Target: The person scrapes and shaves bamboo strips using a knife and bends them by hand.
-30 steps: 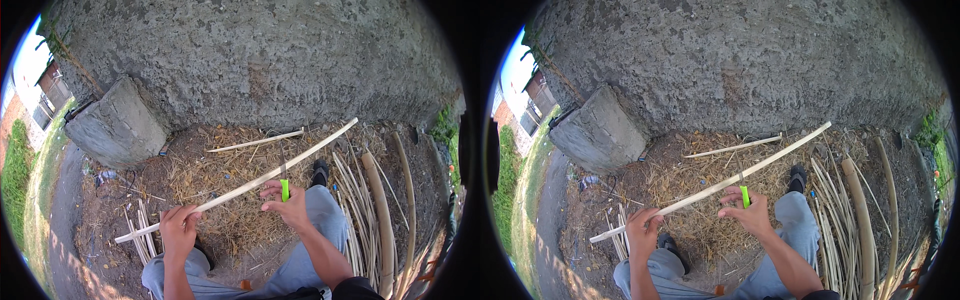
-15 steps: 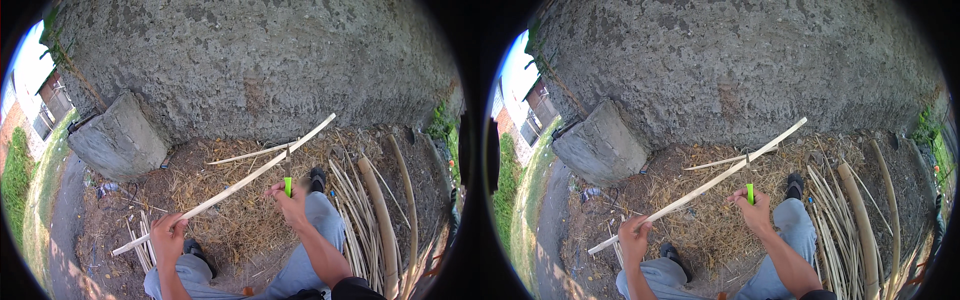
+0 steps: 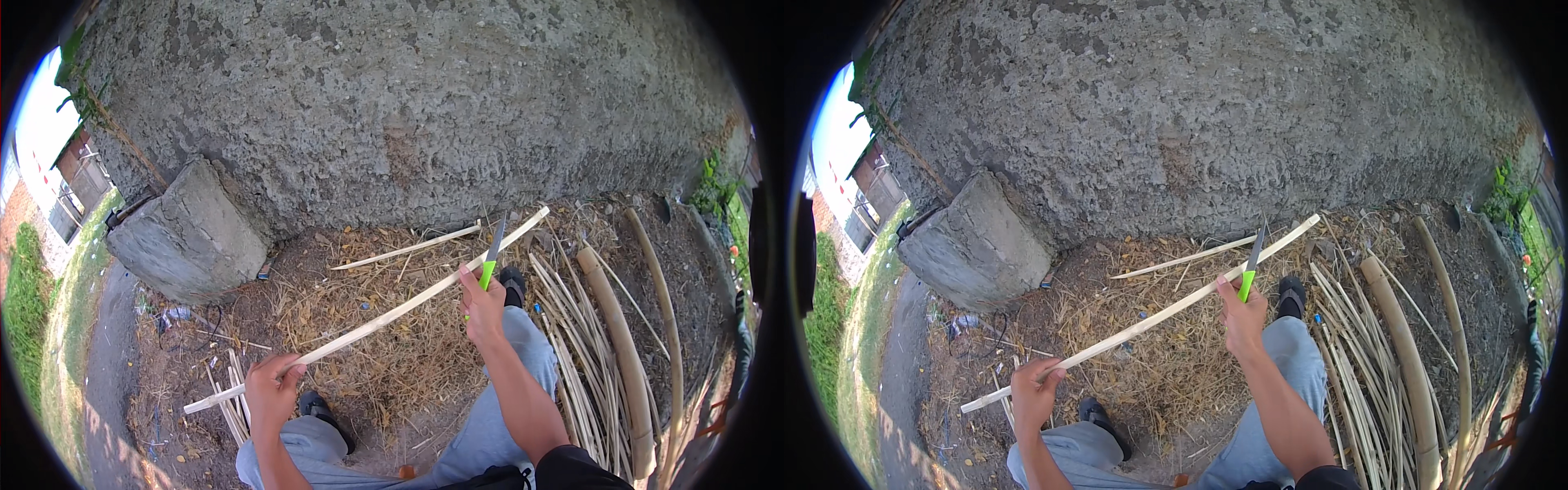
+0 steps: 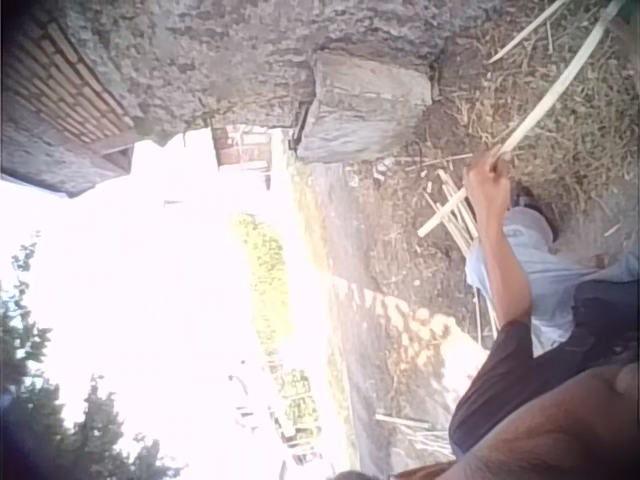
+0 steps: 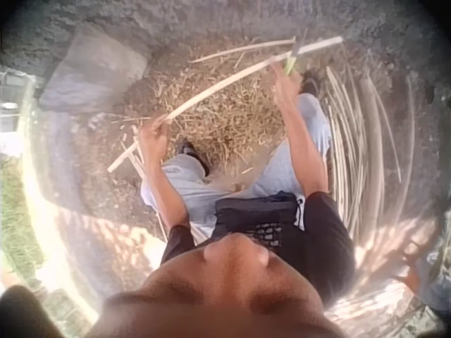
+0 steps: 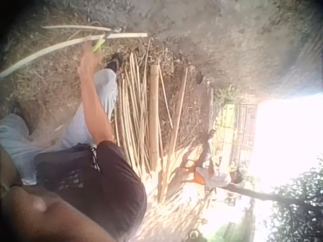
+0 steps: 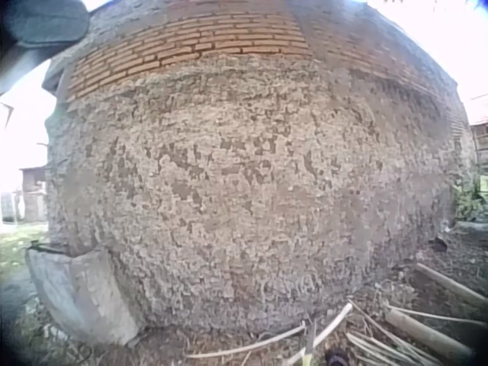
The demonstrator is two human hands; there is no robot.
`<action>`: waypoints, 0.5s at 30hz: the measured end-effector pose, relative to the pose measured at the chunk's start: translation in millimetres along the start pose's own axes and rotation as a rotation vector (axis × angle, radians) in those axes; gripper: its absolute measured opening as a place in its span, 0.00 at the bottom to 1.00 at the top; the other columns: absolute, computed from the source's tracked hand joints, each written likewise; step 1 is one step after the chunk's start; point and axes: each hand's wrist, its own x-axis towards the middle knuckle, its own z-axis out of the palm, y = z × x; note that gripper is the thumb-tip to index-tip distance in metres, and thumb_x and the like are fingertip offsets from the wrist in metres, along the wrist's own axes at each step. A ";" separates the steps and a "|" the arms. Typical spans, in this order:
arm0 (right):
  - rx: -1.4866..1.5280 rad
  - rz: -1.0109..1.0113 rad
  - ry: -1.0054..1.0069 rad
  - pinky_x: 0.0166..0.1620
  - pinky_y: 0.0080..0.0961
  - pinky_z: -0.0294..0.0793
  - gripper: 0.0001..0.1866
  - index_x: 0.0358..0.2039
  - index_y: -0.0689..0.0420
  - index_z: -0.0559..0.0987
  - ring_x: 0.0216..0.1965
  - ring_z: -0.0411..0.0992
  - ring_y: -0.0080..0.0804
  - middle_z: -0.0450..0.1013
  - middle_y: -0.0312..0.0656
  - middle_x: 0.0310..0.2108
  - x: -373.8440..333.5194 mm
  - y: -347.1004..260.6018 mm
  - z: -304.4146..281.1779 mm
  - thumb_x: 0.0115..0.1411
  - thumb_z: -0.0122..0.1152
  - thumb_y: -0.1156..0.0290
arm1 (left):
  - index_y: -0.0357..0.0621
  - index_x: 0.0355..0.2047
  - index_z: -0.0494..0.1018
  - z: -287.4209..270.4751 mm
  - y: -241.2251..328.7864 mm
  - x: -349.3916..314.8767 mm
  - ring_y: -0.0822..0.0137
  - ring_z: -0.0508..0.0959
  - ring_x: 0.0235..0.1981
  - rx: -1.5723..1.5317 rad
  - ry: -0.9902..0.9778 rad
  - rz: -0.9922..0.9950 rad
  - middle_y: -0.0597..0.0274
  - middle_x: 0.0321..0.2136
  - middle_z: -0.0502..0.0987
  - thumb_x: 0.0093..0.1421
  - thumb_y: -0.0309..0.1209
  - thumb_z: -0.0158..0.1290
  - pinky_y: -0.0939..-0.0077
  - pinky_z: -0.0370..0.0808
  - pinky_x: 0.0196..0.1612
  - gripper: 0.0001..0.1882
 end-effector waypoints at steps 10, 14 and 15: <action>-0.093 -0.006 0.024 0.14 0.14 0.48 0.15 0.28 0.53 0.70 0.12 0.52 0.10 0.65 0.29 0.21 3.2 -11.7 3.2 0.60 0.68 0.62 | 0.41 0.31 0.82 10.3 13.4 8.9 0.61 0.78 0.28 0.083 0.208 0.243 0.61 0.26 0.80 0.48 0.27 0.65 0.68 0.68 0.37 0.09; -0.096 -0.022 -0.017 0.14 0.13 0.50 0.12 0.38 0.58 0.76 0.13 0.53 0.09 0.75 0.37 0.29 10.1 -8.9 -5.3 0.62 0.65 0.64 | 0.42 0.27 0.80 12.4 11.9 9.1 0.62 0.78 0.29 0.108 0.319 0.393 0.63 0.27 0.80 0.44 0.23 0.67 0.69 0.68 0.36 0.09; -0.069 -0.022 -0.052 0.14 0.13 0.50 0.13 0.43 0.60 0.77 0.13 0.53 0.08 0.77 0.39 0.32 9.9 -9.6 -5.9 0.63 0.64 0.65 | 0.42 0.27 0.80 13.0 10.5 9.2 0.61 0.78 0.29 0.096 0.330 0.419 0.63 0.28 0.80 0.43 0.22 0.67 0.69 0.68 0.36 0.09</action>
